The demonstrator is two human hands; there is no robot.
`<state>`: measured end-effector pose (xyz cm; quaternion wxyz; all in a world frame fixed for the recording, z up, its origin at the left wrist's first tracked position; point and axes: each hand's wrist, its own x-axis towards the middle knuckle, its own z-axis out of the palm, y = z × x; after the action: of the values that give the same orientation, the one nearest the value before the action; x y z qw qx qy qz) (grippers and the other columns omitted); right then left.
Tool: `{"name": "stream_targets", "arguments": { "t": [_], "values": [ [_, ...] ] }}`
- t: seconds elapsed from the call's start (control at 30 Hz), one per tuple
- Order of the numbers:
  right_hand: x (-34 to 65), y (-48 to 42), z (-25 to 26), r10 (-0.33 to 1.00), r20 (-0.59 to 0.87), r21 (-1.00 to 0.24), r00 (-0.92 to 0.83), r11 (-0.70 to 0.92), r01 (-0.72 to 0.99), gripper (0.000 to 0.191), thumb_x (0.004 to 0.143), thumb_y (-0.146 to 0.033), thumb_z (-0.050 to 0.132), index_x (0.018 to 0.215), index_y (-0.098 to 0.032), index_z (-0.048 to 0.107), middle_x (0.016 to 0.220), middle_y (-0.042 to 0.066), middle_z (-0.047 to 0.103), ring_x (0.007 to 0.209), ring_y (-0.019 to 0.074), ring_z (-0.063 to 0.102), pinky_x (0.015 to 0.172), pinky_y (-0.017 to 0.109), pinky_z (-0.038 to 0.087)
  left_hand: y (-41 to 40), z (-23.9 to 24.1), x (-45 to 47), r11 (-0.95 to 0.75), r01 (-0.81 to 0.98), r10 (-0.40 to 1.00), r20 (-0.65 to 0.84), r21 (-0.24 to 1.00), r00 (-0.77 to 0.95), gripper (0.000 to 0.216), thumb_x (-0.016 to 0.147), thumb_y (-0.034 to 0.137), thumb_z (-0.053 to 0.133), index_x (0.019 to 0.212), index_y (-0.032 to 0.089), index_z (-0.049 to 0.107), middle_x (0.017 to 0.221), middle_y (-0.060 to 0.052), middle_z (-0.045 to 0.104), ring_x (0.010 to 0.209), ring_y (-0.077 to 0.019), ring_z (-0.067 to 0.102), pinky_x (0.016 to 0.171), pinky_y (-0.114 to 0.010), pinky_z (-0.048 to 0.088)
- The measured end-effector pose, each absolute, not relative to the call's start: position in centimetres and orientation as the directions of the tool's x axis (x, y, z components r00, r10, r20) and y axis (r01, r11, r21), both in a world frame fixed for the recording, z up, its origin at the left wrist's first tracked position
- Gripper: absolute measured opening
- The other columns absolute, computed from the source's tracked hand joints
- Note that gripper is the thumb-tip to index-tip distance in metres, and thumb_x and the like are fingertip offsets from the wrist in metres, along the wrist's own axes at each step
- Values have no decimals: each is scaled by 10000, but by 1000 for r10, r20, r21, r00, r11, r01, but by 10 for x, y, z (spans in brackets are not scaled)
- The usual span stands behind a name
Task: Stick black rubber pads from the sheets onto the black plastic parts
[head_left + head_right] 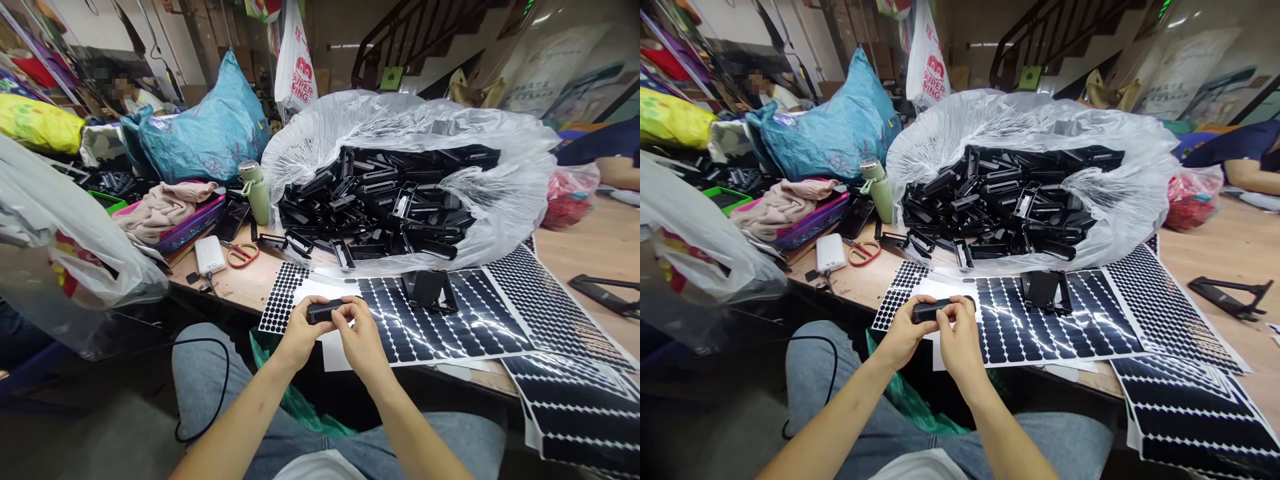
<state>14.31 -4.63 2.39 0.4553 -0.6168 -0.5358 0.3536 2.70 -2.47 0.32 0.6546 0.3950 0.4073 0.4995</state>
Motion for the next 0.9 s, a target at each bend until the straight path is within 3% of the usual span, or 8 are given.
{"name": "stream_targets", "arguments": {
  "t": [0.43, 0.57, 0.67, 0.73, 0.77, 0.83, 0.9],
  "values": [
    [137, -54, 15, 959, 167, -889, 227, 47, 455, 116, 788, -284, 473, 711, -198, 482, 1038, 98, 475, 941, 213, 491, 786, 361, 409, -28, 2, 27, 155, -308, 982, -114, 939, 149, 387, 549, 129, 745, 881, 177, 553, 793, 1, 582, 743, -137, 552, 693, -238, 429],
    [146, -56, 0, 892, 272, -814, 362, 13, 581, 340, 668, -437, 627, 819, -201, 435, 1075, 127, 468, 1072, 290, 408, 866, 441, 336, -51, -2, 13, 193, -234, 974, -157, 953, 165, 369, 585, 131, 714, 904, 209, 546, 808, 13, 570, 750, -138, 557, 716, -257, 445],
    [157, -56, -12, 895, 240, -810, 376, -29, 586, 356, 691, -480, 591, 864, -210, 437, 1095, 122, 482, 1070, 295, 407, 878, 468, 309, -66, -2, -4, 201, -15, 899, -178, 979, 399, 455, 595, 146, 702, 1018, 241, 563, 956, -33, 591, 878, -199, 562, 789, -317, 446],
    [162, -55, -17, 917, 210, -825, 339, -20, 565, 290, 740, -458, 540, 868, -215, 448, 1065, 108, 502, 1058, 276, 425, 865, 446, 331, -55, 2, -18, 58, 158, 866, -129, 986, 484, 544, 591, 156, 702, 1105, 264, 558, 1139, -66, 547, 1041, -251, 500, 885, -354, 399],
    [163, -53, -19, 932, 198, -833, 303, -3, 553, 261, 758, -442, 520, 870, -214, 455, 1040, 102, 513, 1038, 264, 443, 848, 428, 353, -40, 4, -26, -40, 236, 889, -73, 971, 453, 547, 608, 163, 687, 1127, 270, 553, 1213, -70, 507, 1113, -268, 449, 940, -371, 354],
    [158, -43, -21, 967, 164, -843, 196, 34, 537, 206, 793, -401, 477, 875, -212, 475, 981, 88, 538, 969, 239, 491, 796, 390, 397, 8, 10, -42, -173, 441, 978, 99, 881, 185, 413, 698, 148, 577, 1100, 238, 573, 1187, -94, 518, 1138, -270, 422, 1002, -397, 271],
    [147, -22, -23, 992, 116, -830, 55, 67, 554, 163, 820, -346, 436, 881, -208, 500, 942, 76, 560, 893, 214, 528, 746, 355, 422, 64, 13, -58, -155, 742, 976, 215, 652, 15, 400, 725, 87, 485, 1106, 181, 564, 1223, -137, 475, 1207, -289, 332, 1026, -429, 205]
  ]
}}
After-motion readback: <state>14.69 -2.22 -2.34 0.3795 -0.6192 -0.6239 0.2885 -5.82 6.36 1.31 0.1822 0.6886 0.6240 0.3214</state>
